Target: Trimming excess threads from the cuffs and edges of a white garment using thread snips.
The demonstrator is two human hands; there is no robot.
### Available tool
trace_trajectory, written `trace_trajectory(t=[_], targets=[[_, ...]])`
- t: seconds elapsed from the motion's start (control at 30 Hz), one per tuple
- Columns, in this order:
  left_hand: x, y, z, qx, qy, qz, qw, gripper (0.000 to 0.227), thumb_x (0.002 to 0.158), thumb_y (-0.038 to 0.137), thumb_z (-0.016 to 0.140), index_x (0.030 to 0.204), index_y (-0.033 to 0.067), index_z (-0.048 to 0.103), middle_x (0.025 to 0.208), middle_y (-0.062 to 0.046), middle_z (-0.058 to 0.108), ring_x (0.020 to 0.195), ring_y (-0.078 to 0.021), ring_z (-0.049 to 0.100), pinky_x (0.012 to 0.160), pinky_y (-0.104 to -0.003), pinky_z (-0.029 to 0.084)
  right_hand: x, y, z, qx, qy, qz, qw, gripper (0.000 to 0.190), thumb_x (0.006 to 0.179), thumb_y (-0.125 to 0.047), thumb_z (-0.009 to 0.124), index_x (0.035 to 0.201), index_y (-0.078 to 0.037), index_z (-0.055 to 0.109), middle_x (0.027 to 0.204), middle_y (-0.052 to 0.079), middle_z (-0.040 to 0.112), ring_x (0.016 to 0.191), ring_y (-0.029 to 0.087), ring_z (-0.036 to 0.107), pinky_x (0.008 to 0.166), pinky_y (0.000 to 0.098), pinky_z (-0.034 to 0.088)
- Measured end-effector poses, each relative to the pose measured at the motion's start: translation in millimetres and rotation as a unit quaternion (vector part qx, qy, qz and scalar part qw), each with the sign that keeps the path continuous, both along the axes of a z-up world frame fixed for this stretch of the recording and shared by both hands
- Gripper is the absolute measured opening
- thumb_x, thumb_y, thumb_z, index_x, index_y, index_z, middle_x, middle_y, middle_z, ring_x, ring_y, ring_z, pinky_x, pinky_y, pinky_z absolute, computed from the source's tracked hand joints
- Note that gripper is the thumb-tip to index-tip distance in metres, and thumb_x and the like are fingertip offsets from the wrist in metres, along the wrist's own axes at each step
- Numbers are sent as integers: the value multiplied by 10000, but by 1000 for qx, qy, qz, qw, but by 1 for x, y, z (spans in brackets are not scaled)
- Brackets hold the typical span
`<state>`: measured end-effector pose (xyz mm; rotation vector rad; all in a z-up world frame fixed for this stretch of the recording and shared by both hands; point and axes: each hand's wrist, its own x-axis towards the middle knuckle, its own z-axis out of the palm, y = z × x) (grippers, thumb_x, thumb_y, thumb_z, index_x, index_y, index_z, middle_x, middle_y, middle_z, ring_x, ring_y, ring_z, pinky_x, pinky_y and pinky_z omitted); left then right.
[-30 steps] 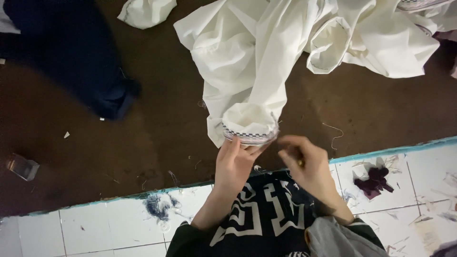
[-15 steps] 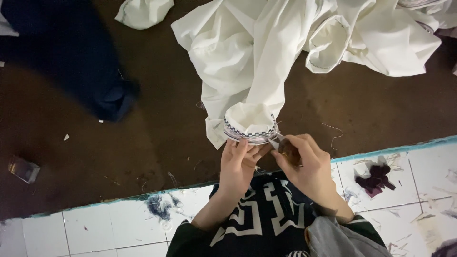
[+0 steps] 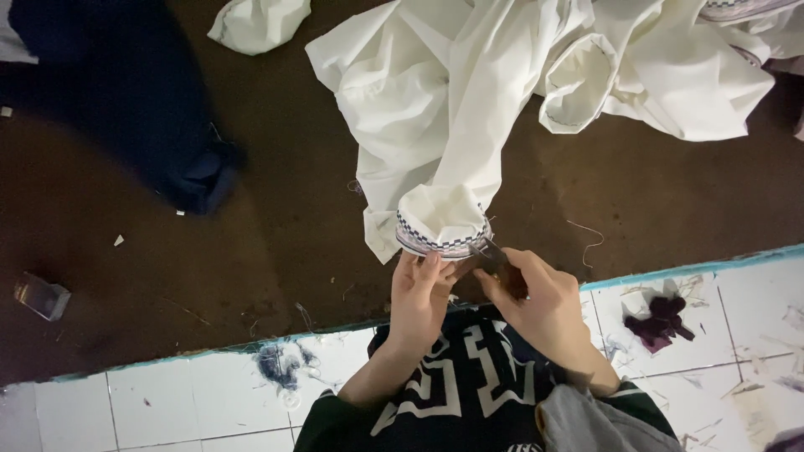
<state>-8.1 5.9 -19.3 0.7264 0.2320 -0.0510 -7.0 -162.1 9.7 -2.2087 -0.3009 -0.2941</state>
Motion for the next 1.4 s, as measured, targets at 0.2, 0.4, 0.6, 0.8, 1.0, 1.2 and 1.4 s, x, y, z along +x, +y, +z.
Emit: trace_trajectory(t=[0.2, 0.4, 0.6, 0.8, 1.0, 1.2, 1.4], targets=[[1, -4, 18, 1, -25, 20, 999, 610, 1011, 84, 572, 1566, 55, 323, 1348, -200, 621, 1143, -360, 670, 1063, -583, 473, 0, 1, 12, -9, 9, 16, 1000, 284, 838, -108, 834, 1034, 69, 729, 665, 198, 687, 522, 305, 719, 454, 336, 595], [-7, -7, 19, -9, -18, 2, 1000, 541, 1029, 118, 551, 1539, 63, 381, 1121, -63, 695, 888, -139, 655, 1010, -488, 533, 11, 9, 24, 24, 63, 32, 997, 277, 880, -156, 781, 1018, 70, 702, 582, 146, 671, 454, 260, 692, 387, 308, 554], [-22, -3, -9, -46, -50, -8, 998, 639, 1054, 154, 527, 1598, 28, 215, 1324, -183, 638, 1117, -311, 693, 1033, -561, 515, 7, -8, 15, 370, 190, 165, 894, 392, 1030, -198, 365, 971, 31, 678, 557, 109, 646, 360, 163, 633, 353, 291, 548], [-28, -5, -6, 11, -70, -7, 997, 645, 1055, 94, 492, 1605, -2, 169, 1427, -229, 535, 1140, -336, 670, 1036, -587, 506, -4, -14, -6, 244, -29, 46, 968, 345, 867, -219, 727, 1102, 21, 651, 950, 161, 635, 464, 143, 515, 419, 248, 410], [-45, -11, -2, 54, -61, -15, 997, 679, 1021, 140, 591, 1596, 31, 246, 1478, -162, 479, 1087, -265, 679, 1013, -495, 533, -8, 0, -8, 55, -223, 4, 973, 188, 816, 51, 823, 978, -37, 788, 856, 73, 677, 514, 150, 566, 399, 210, 444], [-65, -9, -16, 89, -93, 10, 992, 664, 1015, 105, 585, 1588, 26, 260, 1365, -155, 551, 1025, -240, 694, 1001, -499, 555, -40, -6, 0, 134, -80, 113, 981, 97, 845, 26, 717, 906, -50, 717, 799, 98, 704, 448, 231, 537, 391, 281, 414], [-87, -16, 12, 73, -95, 36, 992, 657, 1030, 98, 574, 1599, 15, 257, 1175, -68, 604, 876, -124, 657, 986, -463, 547, -68, -15, -10, 198, -73, 111, 971, 165, 982, -20, 533, 980, -57, 693, 829, 86, 684, 376, 131, 400, 382, 248, 381]])
